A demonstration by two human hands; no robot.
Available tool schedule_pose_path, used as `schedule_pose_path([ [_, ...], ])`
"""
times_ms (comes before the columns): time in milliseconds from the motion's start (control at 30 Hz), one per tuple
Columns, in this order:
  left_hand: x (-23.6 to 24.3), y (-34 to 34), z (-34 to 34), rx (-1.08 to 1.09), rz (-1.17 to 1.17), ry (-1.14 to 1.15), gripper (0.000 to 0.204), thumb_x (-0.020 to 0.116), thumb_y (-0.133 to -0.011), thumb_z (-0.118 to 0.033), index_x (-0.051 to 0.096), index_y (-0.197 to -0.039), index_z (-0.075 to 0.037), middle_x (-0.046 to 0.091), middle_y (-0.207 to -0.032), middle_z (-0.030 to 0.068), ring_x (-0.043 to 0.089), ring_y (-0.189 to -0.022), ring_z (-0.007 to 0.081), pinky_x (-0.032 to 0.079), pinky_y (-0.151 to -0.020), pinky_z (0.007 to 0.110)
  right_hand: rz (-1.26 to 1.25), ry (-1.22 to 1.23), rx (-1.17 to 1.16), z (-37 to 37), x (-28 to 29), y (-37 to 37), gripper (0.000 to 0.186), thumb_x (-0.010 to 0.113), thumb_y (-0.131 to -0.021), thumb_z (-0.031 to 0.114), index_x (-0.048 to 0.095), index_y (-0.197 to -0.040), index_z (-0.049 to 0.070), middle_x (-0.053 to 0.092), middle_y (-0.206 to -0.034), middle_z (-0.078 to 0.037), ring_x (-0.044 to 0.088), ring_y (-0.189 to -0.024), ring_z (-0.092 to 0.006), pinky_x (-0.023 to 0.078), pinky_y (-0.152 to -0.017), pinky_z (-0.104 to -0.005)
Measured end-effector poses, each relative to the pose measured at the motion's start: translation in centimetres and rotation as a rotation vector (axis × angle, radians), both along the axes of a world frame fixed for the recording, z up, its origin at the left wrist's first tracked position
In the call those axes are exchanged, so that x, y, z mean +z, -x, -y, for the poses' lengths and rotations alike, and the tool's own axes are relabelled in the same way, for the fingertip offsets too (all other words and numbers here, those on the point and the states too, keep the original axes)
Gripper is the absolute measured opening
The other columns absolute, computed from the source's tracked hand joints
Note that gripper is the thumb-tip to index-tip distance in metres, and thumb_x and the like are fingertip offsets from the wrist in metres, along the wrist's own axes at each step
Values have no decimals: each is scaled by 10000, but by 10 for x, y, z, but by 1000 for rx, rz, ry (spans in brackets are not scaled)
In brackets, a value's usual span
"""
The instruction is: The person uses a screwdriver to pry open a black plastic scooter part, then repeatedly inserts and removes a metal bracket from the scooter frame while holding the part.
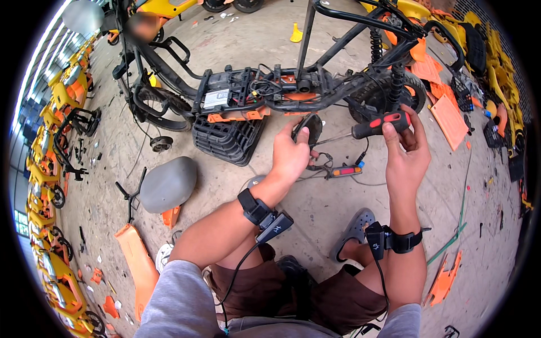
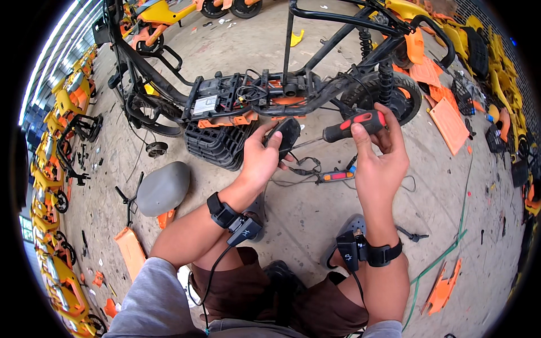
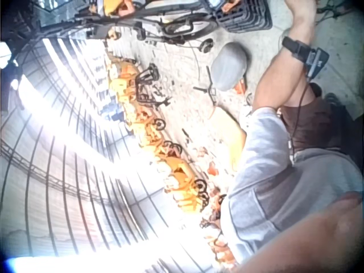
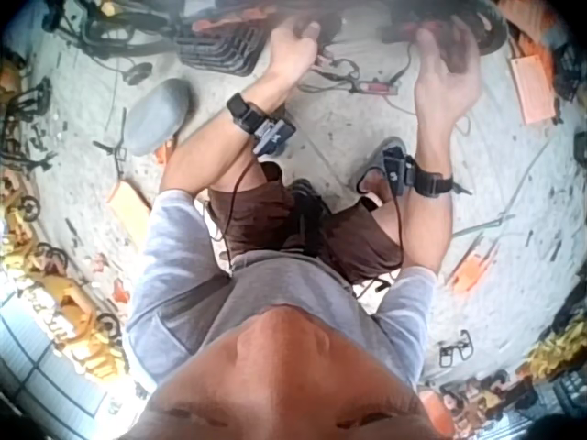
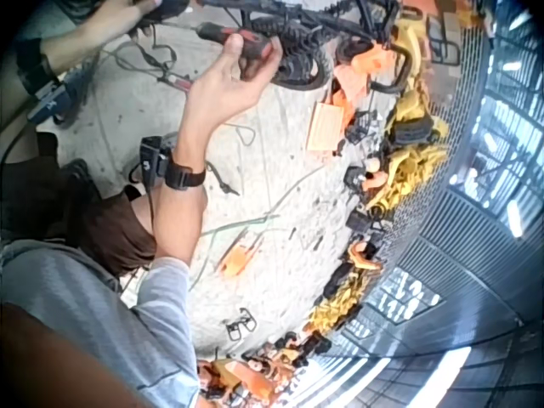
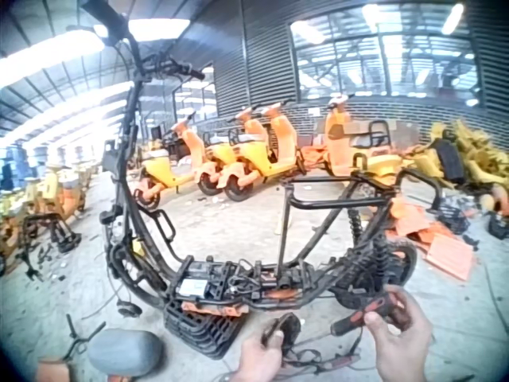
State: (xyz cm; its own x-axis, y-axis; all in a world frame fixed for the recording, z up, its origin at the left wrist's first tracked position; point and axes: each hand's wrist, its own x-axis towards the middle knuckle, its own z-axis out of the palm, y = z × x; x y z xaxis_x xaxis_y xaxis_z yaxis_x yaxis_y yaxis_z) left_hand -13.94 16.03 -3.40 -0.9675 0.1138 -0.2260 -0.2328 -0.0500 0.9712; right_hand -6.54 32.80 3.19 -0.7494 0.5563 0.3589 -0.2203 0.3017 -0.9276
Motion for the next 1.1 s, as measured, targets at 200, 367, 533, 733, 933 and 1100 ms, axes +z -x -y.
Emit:
schedule_pose_path([
  [200, 3, 5, 1, 16, -134, 54, 347, 515, -969, -118, 491, -1288, 16, 652, -924, 150, 651, -566, 153, 485, -411, 263, -43, 57, -32, 2, -7, 1, 418, 695, -878, 96, 535, -1252, -3, 660, -981, -71, 621, -897, -104, 491, -805, -233],
  [367, -2, 8, 3, -15, -103, -15, 356, 543, -943, -92, 495, -1277, 22, 652, -939, 150, 673, -602, 167, 485, -409, 255, -28, 87, -45, -7, -13, 4, 415, 674, -886, 71, 520, -1265, 1, 646, -1031, -81, 616, -932, -108, 484, -829, -234],
  [533, 4, 10, 3, -72, 43, -96, 445, 553, -911, -37, 423, -1325, 63, 631, -1057, 191, 703, -704, 223, 525, -461, 264, -114, 152, 6, -20, -18, 7, 414, 669, -893, 88, 517, -1267, 0, 640, -1064, -83, 614, -975, -117, 476, -866, -245],
  [733, 3, 15, 10, -70, -42, -2, 514, 555, -908, -46, 373, -1377, 62, 633, -1093, 179, 702, -777, 235, 515, -533, 277, -216, 30, -47, -18, -13, 5, 405, 677, -880, 95, 533, -1240, -20, 660, -1029, -82, 616, -911, -110, 480, -804, -231],
  [933, 10, 15, 11, -36, -35, -31, 534, 566, -905, -46, 355, -1382, 66, 636, -1090, 193, 708, -808, 239, 527, -545, 271, 160, -424, 69, -29, -44, 4, 405, 748, -774, 197, 637, -1134, 47, 697, -974, -104, 666, -840, -214, 509, -766, -321],
  [1100, 13, 12, 8, -24, -51, -110, 493, 574, -893, -33, 392, -1340, 71, 639, -1038, 193, 709, -746, 237, 523, -488, 267, 550, -668, 117, -36, -77, 3, 354, 754, -738, 299, 675, -989, 61, 702, -890, -141, 669, -838, -327, 515, -738, -393],
])
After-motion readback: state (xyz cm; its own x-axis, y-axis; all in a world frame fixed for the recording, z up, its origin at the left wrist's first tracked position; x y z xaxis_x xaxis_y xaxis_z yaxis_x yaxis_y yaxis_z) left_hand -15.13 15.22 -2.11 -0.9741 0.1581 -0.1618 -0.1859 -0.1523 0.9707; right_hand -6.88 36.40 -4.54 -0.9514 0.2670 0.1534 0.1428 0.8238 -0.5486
